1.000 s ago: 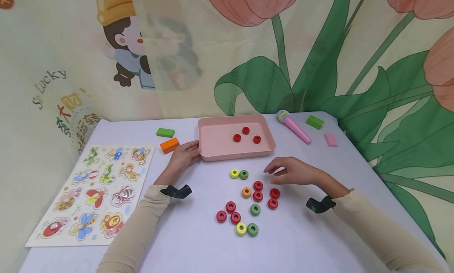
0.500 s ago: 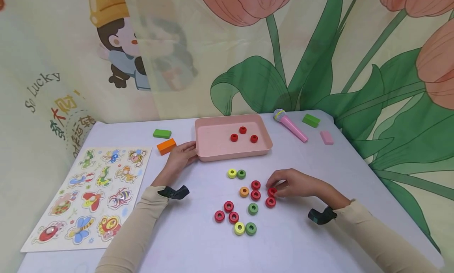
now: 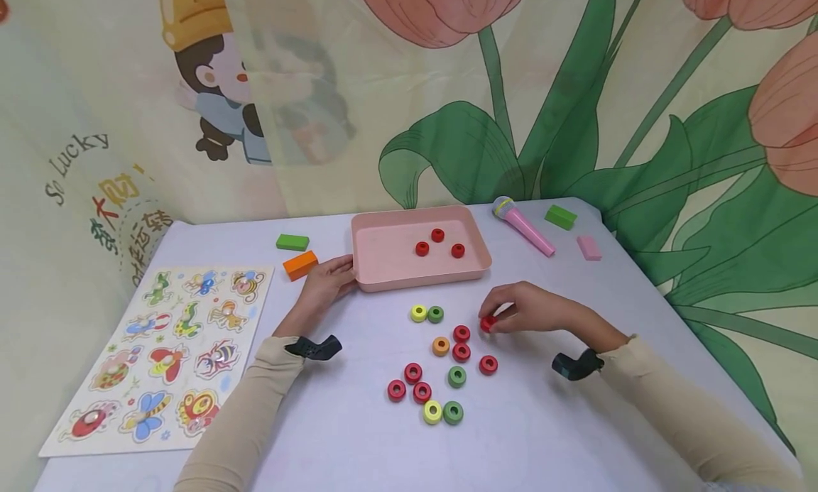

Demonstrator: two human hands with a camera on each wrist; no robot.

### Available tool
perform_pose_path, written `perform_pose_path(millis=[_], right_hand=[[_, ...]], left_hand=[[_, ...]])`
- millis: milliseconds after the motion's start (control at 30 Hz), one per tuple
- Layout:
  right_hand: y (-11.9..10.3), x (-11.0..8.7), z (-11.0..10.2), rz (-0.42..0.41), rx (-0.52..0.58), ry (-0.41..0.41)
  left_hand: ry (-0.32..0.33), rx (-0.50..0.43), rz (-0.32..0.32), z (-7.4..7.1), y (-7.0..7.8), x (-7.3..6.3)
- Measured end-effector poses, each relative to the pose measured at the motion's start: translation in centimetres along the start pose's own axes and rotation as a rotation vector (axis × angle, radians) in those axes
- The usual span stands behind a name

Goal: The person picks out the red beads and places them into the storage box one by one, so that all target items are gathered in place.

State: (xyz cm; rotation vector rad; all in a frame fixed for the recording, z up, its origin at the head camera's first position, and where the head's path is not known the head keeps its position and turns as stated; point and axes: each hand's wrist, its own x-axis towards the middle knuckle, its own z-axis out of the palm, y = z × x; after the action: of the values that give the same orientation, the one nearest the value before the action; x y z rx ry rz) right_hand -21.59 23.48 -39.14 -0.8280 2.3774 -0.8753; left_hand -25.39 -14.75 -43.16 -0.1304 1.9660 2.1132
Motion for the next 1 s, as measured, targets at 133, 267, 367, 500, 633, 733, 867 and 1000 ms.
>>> perform_pose_path(millis=[133,267,367,500,633,733,867,1000], right_hand=[[-0.4,1.8,-1.9,-0.028,-0.032,0.036],[-0.8,4.1,-3.6,-0.026,-0.081,0.059],[-1.2,6.0,-4.7,-0.011,-0.1,0.081],[-1.9,8.8,-6.2,0.006,-0.103,0.102],[-2.3,11.8,-7.7,-0.012,-0.108,0.108],[-2.4,13.8,-8.4,-0.008,-0.11,0.113],[-2.4,16.1,-8.7,0.014,-0.112,0.122],[-2.3,18.0,-8.3,0.035,-0.107,0.109]], left_hand=[[0.003,0.013,-0.002,-0.2,0.1,0.0],[0.01,0.024,-0.013,-0.4,0.0,0.0],[0.007,0.021,-0.014,-0.4,-0.1,0.1],[0.003,0.011,-0.006,-0.4,-0.2,0.2],[0.01,0.015,-0.009,-0.2,0.0,0.2],[0.009,0.017,-0.014,-0.1,0.0,0.2],[0.01,0.021,-0.01,0.1,0.0,0.0],[0.026,0.021,-0.017,0.1,-0.1,-0.2]])
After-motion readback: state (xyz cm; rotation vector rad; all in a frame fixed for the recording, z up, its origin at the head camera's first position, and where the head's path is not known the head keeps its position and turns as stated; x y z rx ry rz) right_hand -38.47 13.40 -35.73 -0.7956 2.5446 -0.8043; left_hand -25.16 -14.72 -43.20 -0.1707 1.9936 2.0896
